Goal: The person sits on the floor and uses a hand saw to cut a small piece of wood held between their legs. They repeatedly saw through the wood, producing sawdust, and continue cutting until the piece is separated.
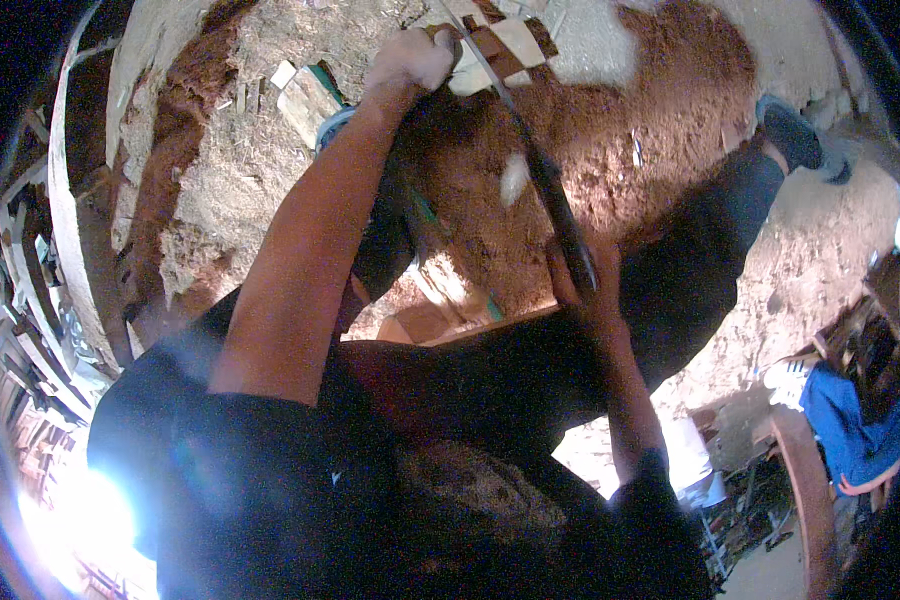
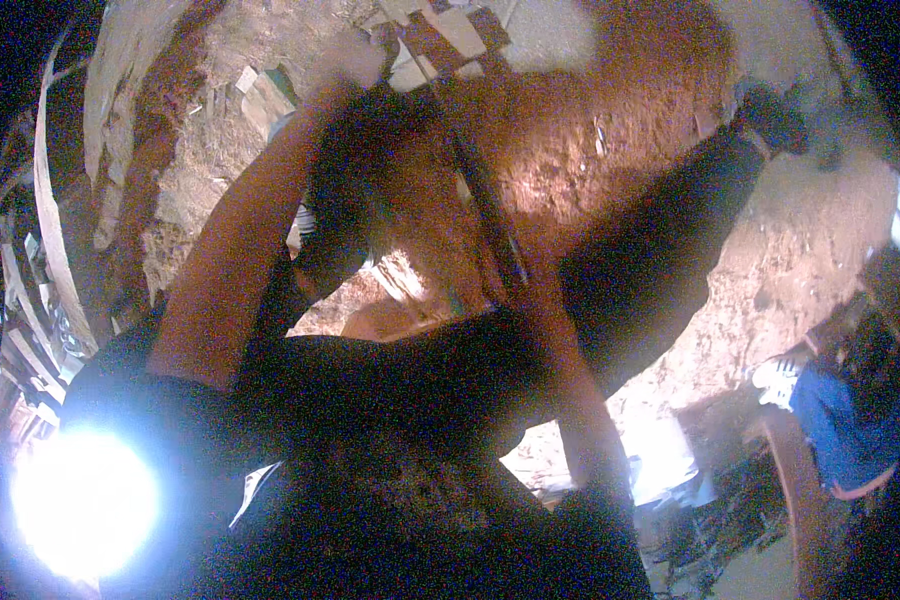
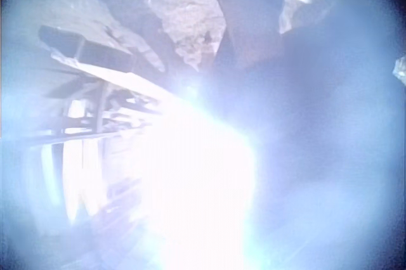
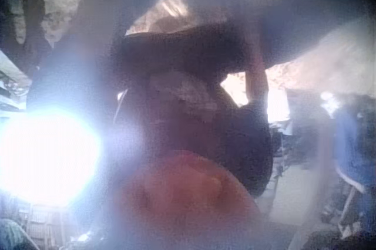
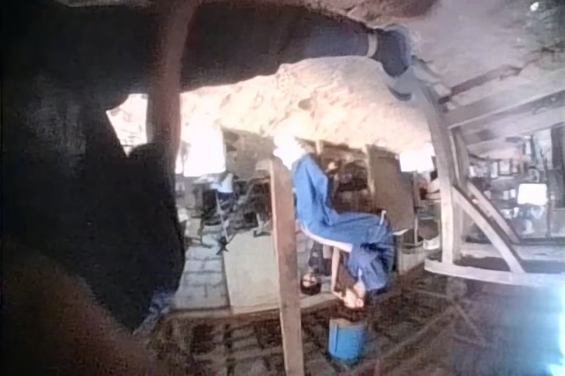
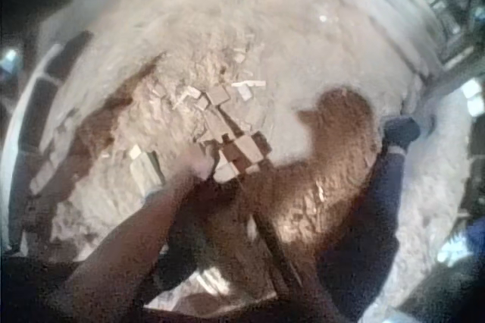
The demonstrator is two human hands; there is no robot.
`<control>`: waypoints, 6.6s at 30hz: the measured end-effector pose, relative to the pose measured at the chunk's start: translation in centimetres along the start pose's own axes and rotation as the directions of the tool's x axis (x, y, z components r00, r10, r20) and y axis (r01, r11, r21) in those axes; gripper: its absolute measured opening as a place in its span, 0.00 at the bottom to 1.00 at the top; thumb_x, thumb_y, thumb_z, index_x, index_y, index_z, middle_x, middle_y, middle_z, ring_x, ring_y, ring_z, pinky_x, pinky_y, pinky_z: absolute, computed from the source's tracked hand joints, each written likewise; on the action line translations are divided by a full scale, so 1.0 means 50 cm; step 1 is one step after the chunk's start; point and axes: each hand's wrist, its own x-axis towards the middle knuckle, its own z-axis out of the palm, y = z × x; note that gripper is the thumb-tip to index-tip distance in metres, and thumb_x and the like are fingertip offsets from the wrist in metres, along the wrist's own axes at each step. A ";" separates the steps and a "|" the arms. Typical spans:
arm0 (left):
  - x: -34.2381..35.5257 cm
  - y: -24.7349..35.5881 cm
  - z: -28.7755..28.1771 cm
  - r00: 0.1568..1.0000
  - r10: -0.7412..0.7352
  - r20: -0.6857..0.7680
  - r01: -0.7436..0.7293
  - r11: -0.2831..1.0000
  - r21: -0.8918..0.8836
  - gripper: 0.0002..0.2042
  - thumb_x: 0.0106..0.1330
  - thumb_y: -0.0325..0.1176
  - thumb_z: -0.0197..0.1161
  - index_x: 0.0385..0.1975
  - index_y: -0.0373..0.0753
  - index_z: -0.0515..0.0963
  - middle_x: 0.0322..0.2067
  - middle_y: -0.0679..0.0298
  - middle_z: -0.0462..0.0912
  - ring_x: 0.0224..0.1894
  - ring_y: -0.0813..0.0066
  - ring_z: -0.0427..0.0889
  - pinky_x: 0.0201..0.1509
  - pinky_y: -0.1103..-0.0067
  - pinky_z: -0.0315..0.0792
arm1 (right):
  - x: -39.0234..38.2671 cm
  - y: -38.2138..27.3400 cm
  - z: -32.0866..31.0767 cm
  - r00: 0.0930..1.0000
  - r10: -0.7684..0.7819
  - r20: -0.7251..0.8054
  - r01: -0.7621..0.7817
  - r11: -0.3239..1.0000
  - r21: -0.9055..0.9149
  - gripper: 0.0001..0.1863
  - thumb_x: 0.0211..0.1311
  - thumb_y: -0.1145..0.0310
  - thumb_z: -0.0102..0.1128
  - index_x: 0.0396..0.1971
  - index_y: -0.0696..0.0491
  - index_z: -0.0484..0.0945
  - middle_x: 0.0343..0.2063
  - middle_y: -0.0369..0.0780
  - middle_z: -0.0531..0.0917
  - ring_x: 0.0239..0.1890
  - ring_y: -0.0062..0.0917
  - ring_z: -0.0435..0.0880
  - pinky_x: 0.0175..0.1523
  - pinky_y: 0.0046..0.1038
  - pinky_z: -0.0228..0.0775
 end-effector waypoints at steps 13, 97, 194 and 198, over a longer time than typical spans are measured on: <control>0.044 -0.067 0.057 0.999 0.026 -0.035 -0.025 0.999 0.039 0.30 0.73 0.52 0.40 0.51 0.32 0.82 0.53 0.35 0.81 0.58 0.39 0.80 0.67 0.55 0.71 | -0.022 0.001 0.014 1.000 0.012 -0.027 -0.012 1.000 0.008 0.06 0.64 0.71 0.63 0.35 0.58 0.80 0.19 0.41 0.80 0.18 0.26 0.77 0.27 0.33 0.69; 0.063 -0.100 0.105 0.985 -0.120 -0.124 0.126 0.991 0.037 0.39 0.76 0.61 0.34 0.54 0.29 0.81 0.55 0.38 0.81 0.61 0.39 0.79 0.65 0.55 0.72 | 0.042 -0.064 0.015 0.987 -0.016 -0.162 0.061 0.959 0.277 0.06 0.67 0.70 0.65 0.32 0.55 0.80 0.20 0.36 0.76 0.21 0.19 0.73 0.29 0.27 0.67; -0.005 -0.036 0.105 0.967 -0.208 -0.145 0.203 0.978 -0.048 0.38 0.71 0.63 0.39 0.49 0.33 0.85 0.49 0.40 0.85 0.55 0.43 0.85 0.61 0.56 0.75 | -0.068 0.039 0.152 0.946 0.037 -0.322 -0.009 0.996 0.085 0.03 0.63 0.75 0.66 0.33 0.56 0.80 0.23 0.39 0.82 0.25 0.29 0.80 0.33 0.35 0.71; -0.003 -0.044 0.090 0.956 -0.230 -0.182 0.226 0.973 -0.042 0.37 0.70 0.62 0.41 0.47 0.32 0.86 0.48 0.39 0.85 0.54 0.44 0.85 0.60 0.56 0.76 | -0.072 0.004 0.150 0.980 0.147 -0.136 -0.111 0.963 0.244 0.02 0.63 0.74 0.65 0.32 0.56 0.80 0.21 0.39 0.81 0.23 0.29 0.79 0.32 0.35 0.70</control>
